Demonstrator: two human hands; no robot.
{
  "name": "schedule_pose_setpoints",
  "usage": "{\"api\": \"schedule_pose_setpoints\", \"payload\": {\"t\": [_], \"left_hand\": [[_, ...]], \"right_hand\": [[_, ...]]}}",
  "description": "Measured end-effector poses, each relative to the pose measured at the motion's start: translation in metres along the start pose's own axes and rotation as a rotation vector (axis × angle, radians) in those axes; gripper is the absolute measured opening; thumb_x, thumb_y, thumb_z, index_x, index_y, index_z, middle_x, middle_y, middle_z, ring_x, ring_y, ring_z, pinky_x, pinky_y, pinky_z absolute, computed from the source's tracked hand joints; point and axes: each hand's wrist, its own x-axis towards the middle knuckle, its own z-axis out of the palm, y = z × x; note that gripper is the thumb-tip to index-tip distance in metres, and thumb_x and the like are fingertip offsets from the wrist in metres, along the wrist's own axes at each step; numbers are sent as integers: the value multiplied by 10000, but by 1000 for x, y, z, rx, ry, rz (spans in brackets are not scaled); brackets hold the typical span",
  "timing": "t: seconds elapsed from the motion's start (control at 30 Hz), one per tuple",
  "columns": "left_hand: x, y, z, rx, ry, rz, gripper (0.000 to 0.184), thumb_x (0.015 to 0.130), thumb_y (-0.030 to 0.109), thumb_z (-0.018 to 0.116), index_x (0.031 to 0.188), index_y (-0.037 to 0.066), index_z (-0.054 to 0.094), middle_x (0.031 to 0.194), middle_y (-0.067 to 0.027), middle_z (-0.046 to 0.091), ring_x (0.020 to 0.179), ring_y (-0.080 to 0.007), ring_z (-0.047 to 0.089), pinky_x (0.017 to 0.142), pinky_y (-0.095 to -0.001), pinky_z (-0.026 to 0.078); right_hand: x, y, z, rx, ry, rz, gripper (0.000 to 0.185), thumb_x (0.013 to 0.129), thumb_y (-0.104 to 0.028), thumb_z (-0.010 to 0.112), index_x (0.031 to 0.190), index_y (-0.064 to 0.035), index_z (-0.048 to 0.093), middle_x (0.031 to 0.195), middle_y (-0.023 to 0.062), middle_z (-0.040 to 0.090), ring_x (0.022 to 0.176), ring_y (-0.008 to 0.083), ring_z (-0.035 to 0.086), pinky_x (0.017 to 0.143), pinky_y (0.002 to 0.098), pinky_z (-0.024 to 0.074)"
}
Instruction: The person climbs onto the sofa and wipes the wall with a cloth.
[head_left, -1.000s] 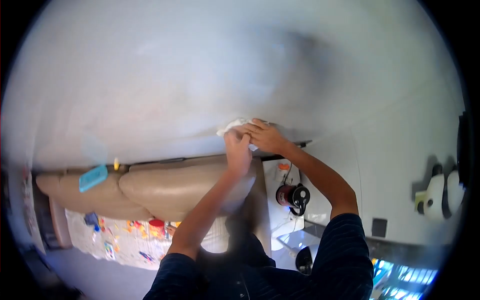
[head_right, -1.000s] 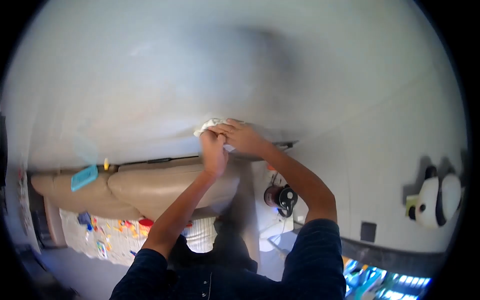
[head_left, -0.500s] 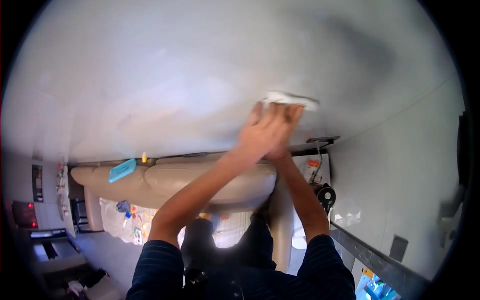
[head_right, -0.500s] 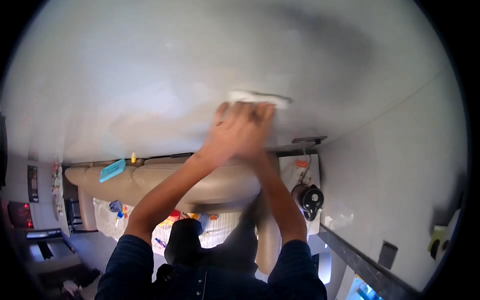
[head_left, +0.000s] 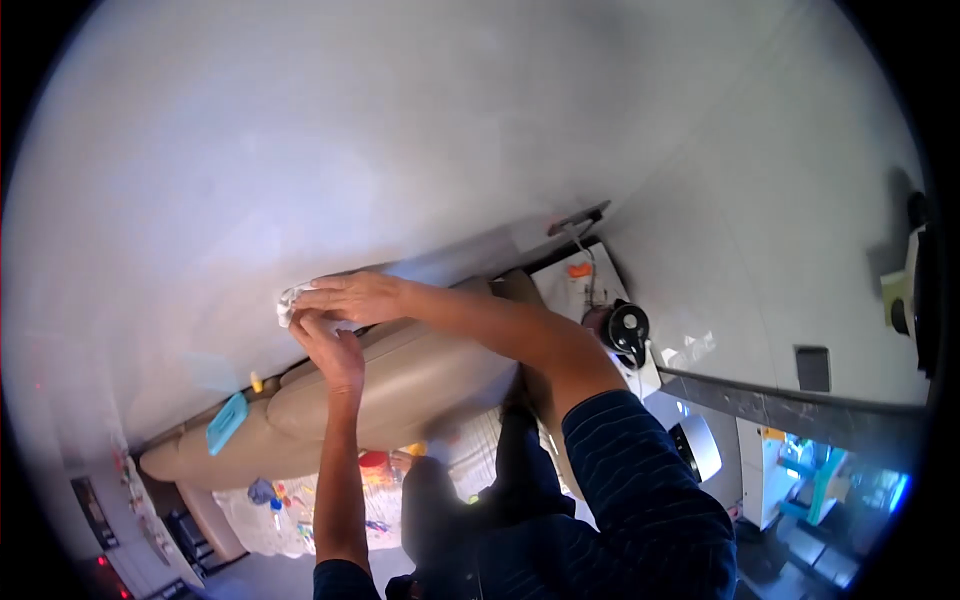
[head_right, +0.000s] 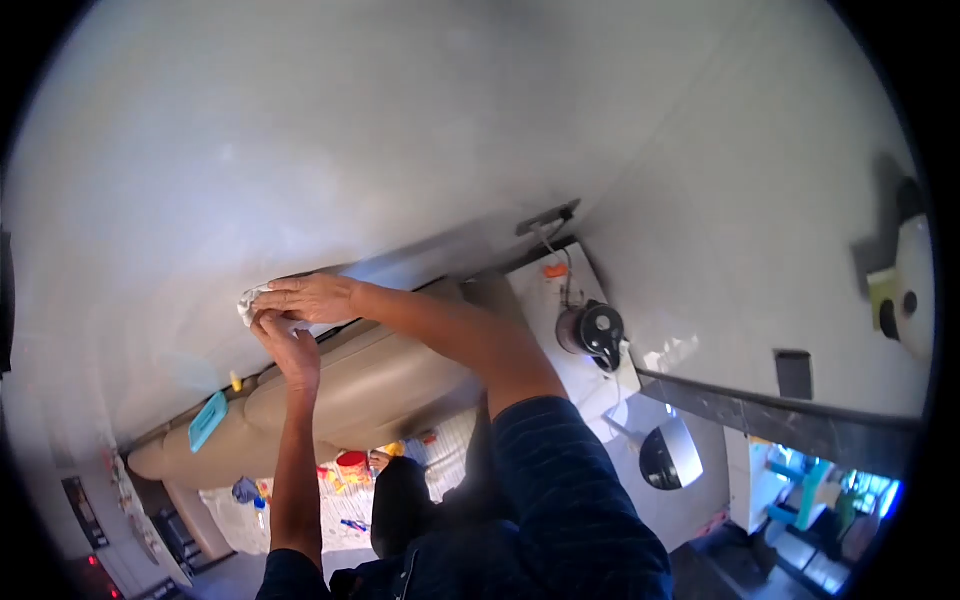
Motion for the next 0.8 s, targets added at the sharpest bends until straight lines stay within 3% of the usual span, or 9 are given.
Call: {"api": "schedule_pose_setpoints", "payload": {"t": [0.03,0.13,0.17,0.33,0.5,0.6,0.67,0.73,0.8], "left_hand": [[-4,10,15,-29,17,9,487,668,-131,543,1133,-7,468,1240,-262,416,1189,-452,435,1020,-470,366],[-5,67,57,-78,-51,88,506,665,-126,560,1146,-2,462,1243,-257,412,1204,-447,426,1025,-467,362],[-6,91,71,-112,-90,83,489,657,-132,577,1118,0,479,1247,-252,405,1198,-442,432,1009,-450,384],[9,172,161,-207,-369,274,395,737,-67,577,1124,7,550,1175,-202,497,1157,-402,497,977,-446,423],[32,277,197,-148,-326,780,374,817,35,601,1191,33,605,1209,-159,572,1195,-347,532,971,-475,442],[40,328,189,-209,-311,999,420,807,48,627,1226,51,601,1305,-159,551,1257,-333,508,997,-484,431],[39,334,186,-205,-364,1049,458,793,40,634,1248,60,587,1345,-161,535,1286,-332,492,1027,-483,410],[38,329,173,-213,-443,1049,450,793,30,641,1239,58,587,1321,-161,547,1272,-338,499,1030,-490,401],[34,313,157,-219,-540,1012,432,797,23,647,1224,55,591,1297,-160,560,1256,-346,508,1030,-493,398]], "right_hand": [[-16,3,-4,351,-13,154,461,894,-231,563,1341,-119,556,1476,-26,437,1373,173,372,1180,333,271],[-79,18,-54,60,-68,208,440,890,-220,571,1316,-112,578,1459,-12,458,1366,182,389,1165,362,290],[-103,21,-69,-43,-47,196,440,860,-215,610,1278,-80,592,1447,22,473,1354,232,408,1147,424,303],[-240,19,-91,-61,33,741,462,870,-198,577,1313,-66,554,1505,65,384,1423,278,315,1160,501,266],[-274,38,-119,-244,377,1320,505,944,-211,522,1423,-78,431,1518,176,326,1430,387,271,1161,515,259],[-288,70,-136,-496,596,1233,555,926,-180,570,1409,14,377,1451,228,374,1392,377,327,1121,471,311],[-279,74,-132,36,1098,1265,530,972,-196,505,1444,-10,353,1493,221,337,1402,388,321,1150,489,278],[-272,85,-141,122,1301,1182,518,995,-190,469,1460,-6,333,1514,218,321,1403,399,321,1164,493,263],[-277,94,-159,-264,1223,1075,520,994,-162,463,1455,27,317,1513,218,326,1395,409,329,1164,484,268]]}}
